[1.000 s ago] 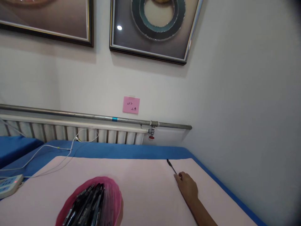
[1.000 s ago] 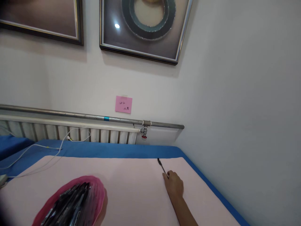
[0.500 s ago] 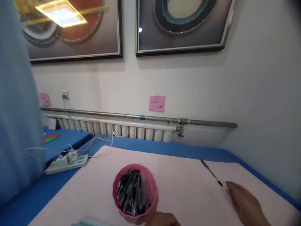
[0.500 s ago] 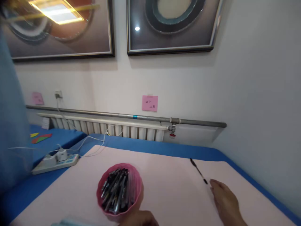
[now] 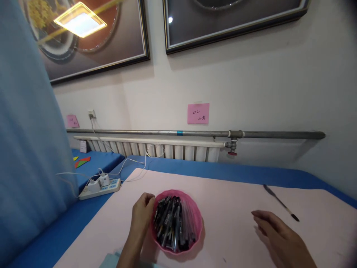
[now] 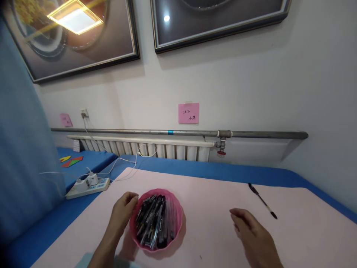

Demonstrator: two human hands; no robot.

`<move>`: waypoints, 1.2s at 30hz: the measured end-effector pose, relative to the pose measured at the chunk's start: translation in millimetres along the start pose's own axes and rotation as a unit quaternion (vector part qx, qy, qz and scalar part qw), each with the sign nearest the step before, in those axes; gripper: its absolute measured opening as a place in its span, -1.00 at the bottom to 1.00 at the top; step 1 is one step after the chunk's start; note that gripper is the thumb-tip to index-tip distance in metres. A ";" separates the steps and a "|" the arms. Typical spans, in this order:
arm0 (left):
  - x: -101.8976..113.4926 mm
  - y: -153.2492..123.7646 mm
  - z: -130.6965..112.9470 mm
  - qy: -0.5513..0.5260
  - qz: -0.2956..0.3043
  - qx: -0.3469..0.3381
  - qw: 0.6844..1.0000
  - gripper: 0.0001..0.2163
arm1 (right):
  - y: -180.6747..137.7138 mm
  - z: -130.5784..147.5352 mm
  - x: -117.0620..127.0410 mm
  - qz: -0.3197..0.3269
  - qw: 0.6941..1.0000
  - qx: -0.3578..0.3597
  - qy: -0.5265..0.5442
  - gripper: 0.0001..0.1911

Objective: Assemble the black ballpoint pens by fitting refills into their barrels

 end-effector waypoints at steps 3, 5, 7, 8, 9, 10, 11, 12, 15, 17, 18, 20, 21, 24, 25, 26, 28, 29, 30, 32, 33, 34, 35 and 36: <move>-16.0 -3.4 -9.7 0.088 0.019 -0.040 0.995 -0.90 | -15.7 11.4 -18.4 0.073 0.997 -0.024 -0.027 -0.72; -24.4 -6.3 -15.6 0.143 0.036 -0.062 0.987 -0.90 | -21.2 17.0 -22.1 0.092 0.995 -0.017 -0.041 -0.75; -30.9 -10.6 -18.9 0.191 0.062 -0.076 0.977 -0.90 | -23.8 20.9 -23.0 0.105 0.993 -0.005 -0.045 -0.77; -33.3 -13.2 -19.2 0.212 0.078 -0.079 0.971 -0.90 | -24.3 22.2 -22.8 0.109 0.993 0.003 -0.050 -0.79; -35.2 -15.9 -18.9 0.231 0.093 -0.081 0.965 -0.91 | -24.7 23.2 -22.4 0.112 0.992 0.009 -0.056 -0.80; -36.5 -18.6 -18.1 0.247 0.108 -0.081 0.959 -0.90 | -25.0 24.2 -22.0 0.115 0.991 0.014 -0.061 -0.81; -37.5 -21.1 -17.0 0.261 0.122 -0.080 0.954 -0.90 | -25.5 25.5 -22.0 0.118 0.991 0.020 -0.065 -0.82; -38.2 -23.1 -16.0 0.273 0.134 -0.078 0.949 -0.89 | -26.3 27.2 -22.3 0.122 0.990 0.025 -0.067 -0.83; -39.8 -26.0 -12.8 0.298 0.158 -0.072 0.939 -0.87 | -30.9 37.9 -24.9 0.129 0.988 0.056 -0.067 -0.84; -41.3 -26.4 -10.7 0.306 0.172 -0.066 0.934 -0.86 | -35.3 47.1 -26.8 0.132 0.986 0.084 -0.065 -0.85; -42.2 -26.7 -9.8 0.307 0.179 -0.064 0.932 -0.85 | -37.4 50.9 -27.5 0.133 0.984 0.094 -0.066 -0.86; -44.1 -27.9 -9.0 0.307 0.192 -0.061 0.930 -0.85 | -41.2 55.7 -29.7 0.143 0.982 0.108 -0.067 -0.87; -44.8 -28.7 -9.1 0.307 0.196 -0.061 0.929 -0.85 | -42.6 57.1 -30.6 0.149 0.980 0.112 -0.067 -0.87; -46.2 -30.5 -10.4 0.306 0.199 -0.061 0.929 -0.85 | -45.6 58.9 -33.7 0.166 0.976 0.123 -0.071 -0.86; -46.5 -30.8 -10.7 0.305 0.197 -0.060 0.930 -0.85 | -46.4 59.5 -34.7 0.169 0.975 0.128 -0.073 -0.86; -46.6 -30.8 -10.8 0.303 0.193 -0.059 0.931 -0.85 | -47.5 60.3 -35.9 0.173 0.973 0.133 -0.075 -0.86; -47.2 -30.8 -10.5 0.294 0.183 -0.056 0.936 -0.85 | -50.2 62.4 -38.1 0.179 0.970 0.143 -0.076 -0.86; -47.7 -31.0 -10.0 0.286 0.180 -0.054 0.940 -0.85 | -51.7 63.8 -39.1 0.182 0.969 0.148 -0.076 -0.86; -48.4 -31.5 -9.2 0.273 0.178 -0.050 0.944 -0.86 | -53.4 65.2 -40.0 0.185 0.968 0.151 -0.075 -0.86; -50.0 -33.1 -6.0 0.241 0.181 -0.035 0.953 -0.85 | -56.1 68.0 -40.8 0.187 0.967 0.155 -0.075 -0.86; -50.3 -34.0 -3.7 0.221 0.183 -0.022 0.958 -0.85 | -57.2 69.1 -41.2 0.189 0.966 0.157 -0.076 -0.87; -50.1 -35.0 -1.2 0.200 0.185 -0.006 0.962 -0.84 | -58.4 70.2 -41.8 0.193 0.965 0.160 -0.078 -0.87; -49.5 -36.0 1.8 0.179 0.187 0.014 0.966 -0.84 | -59.1 70.8 -42.1 0.196 0.964 0.161 -0.080 -0.87; -48.8 -37.1 4.9 0.158 0.189 0.036 0.968 -0.85 | -59.6 71.3 -42.6 0.198 0.963 0.163 -0.082 -0.87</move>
Point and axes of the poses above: each hand's wrist, its own y-axis towards the middle knuckle, its own x-axis out of the back of the hand, z = x × y, the point moved 10 cm from there along y, towards the middle knuckle, and after that the axes turned 8 degrees about -z, right-handed, at the moved point
